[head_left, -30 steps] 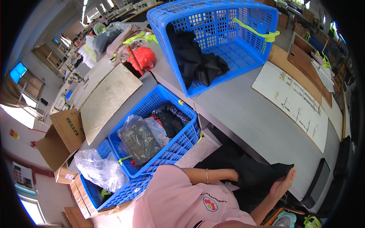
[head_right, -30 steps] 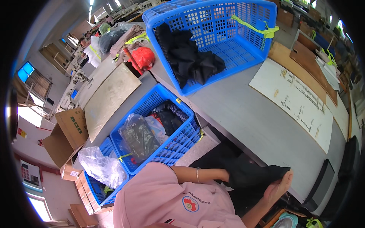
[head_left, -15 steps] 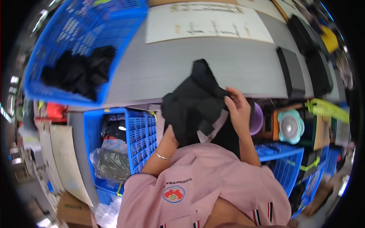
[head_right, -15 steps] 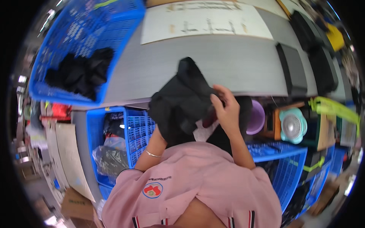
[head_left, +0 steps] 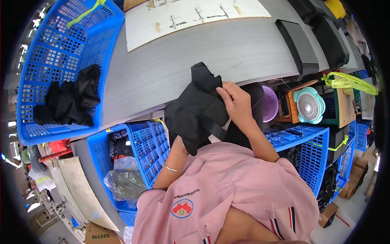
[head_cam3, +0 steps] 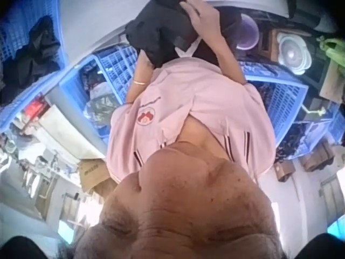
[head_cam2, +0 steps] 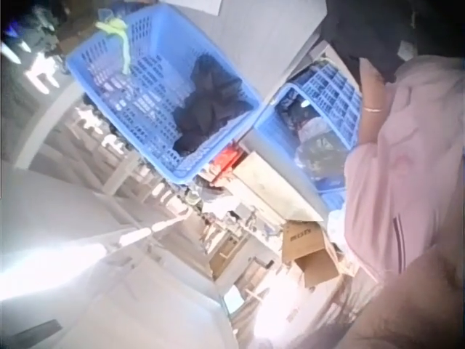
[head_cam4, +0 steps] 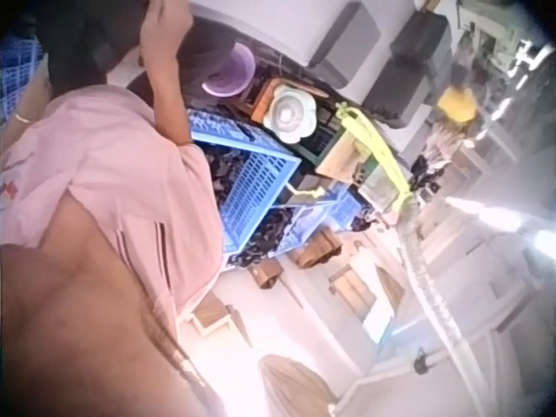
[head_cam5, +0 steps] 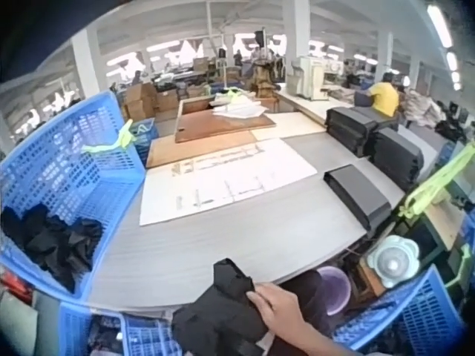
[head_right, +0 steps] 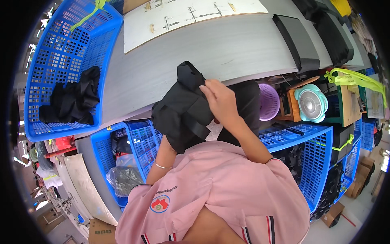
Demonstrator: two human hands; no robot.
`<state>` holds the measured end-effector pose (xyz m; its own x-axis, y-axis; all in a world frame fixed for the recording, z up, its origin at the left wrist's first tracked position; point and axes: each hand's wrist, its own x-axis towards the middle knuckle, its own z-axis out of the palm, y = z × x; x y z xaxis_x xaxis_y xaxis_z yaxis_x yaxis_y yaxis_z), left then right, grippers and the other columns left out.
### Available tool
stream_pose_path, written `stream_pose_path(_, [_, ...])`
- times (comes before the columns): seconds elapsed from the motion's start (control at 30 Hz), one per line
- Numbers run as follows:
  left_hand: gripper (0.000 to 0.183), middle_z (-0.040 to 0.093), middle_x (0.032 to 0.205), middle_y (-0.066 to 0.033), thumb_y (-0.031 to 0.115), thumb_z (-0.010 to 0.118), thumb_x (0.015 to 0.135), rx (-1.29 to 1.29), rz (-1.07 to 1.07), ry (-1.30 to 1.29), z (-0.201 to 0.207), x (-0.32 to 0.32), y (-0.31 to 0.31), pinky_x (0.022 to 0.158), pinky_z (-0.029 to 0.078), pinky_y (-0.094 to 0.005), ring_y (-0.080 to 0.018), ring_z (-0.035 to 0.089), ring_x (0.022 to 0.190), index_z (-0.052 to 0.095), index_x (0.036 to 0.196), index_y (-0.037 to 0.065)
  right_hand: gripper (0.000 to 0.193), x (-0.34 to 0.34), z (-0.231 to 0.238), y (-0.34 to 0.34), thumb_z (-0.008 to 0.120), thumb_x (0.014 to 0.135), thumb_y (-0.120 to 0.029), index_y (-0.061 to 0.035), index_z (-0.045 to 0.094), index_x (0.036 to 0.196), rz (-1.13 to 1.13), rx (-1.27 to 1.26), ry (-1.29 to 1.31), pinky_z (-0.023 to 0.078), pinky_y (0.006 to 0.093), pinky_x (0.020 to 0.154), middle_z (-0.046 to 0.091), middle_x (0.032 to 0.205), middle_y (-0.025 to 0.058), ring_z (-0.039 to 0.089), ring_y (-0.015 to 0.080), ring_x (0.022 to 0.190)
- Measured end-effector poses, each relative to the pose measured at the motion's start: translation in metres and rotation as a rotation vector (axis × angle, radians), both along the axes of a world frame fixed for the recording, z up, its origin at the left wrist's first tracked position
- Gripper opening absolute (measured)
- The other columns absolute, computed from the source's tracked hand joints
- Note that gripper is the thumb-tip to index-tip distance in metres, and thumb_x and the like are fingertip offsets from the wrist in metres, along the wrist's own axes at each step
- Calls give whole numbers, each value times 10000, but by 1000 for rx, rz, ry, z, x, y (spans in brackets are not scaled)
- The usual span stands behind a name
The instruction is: Inspecting, flipping, and organizing black fabric components at a factory workbench.
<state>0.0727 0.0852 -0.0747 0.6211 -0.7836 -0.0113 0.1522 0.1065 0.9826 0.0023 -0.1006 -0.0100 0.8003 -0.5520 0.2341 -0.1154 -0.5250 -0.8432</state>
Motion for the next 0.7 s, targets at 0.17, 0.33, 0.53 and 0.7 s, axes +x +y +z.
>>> stream_pose_path(0.17, [504,452,1445,-88,239,494,1020,22,4,-90,-6,16,2,1130,339,-347,-218,458,1294,365,1467,44,99,-5,7,-19,629,903,-49,15,666,970,215,299,-1,466,291,902,667,1133,131,628,202,1026])
stream_pose_path(0.33, [470,479,1426,-76,198,541,996,-86,-50,78,-4,21,-10,1105,362,-324,-209,460,1283,431,1424,41,295,1,20,-14,644,824,-67,-36,627,1117,163,-126,-77,423,377,991,641,1208,105,584,285,1123])
stream_pose_path(0.53, [435,519,1358,-73,193,564,981,-93,-41,111,-4,21,-26,1038,400,-316,-191,494,1208,474,1377,37,461,-1,15,-17,656,780,-86,-41,591,1235,282,-415,49,365,467,1086,591,1287,137,561,306,1181])
stream_pose_path(0.7, [401,558,1290,-70,188,587,966,-189,-131,421,-17,25,-38,971,438,-309,-173,527,1133,518,1330,33,246,6,-2,-10,575,852,6,68,645,1080,229,-663,78,407,474,1053,657,1174,147,618,296,1082])
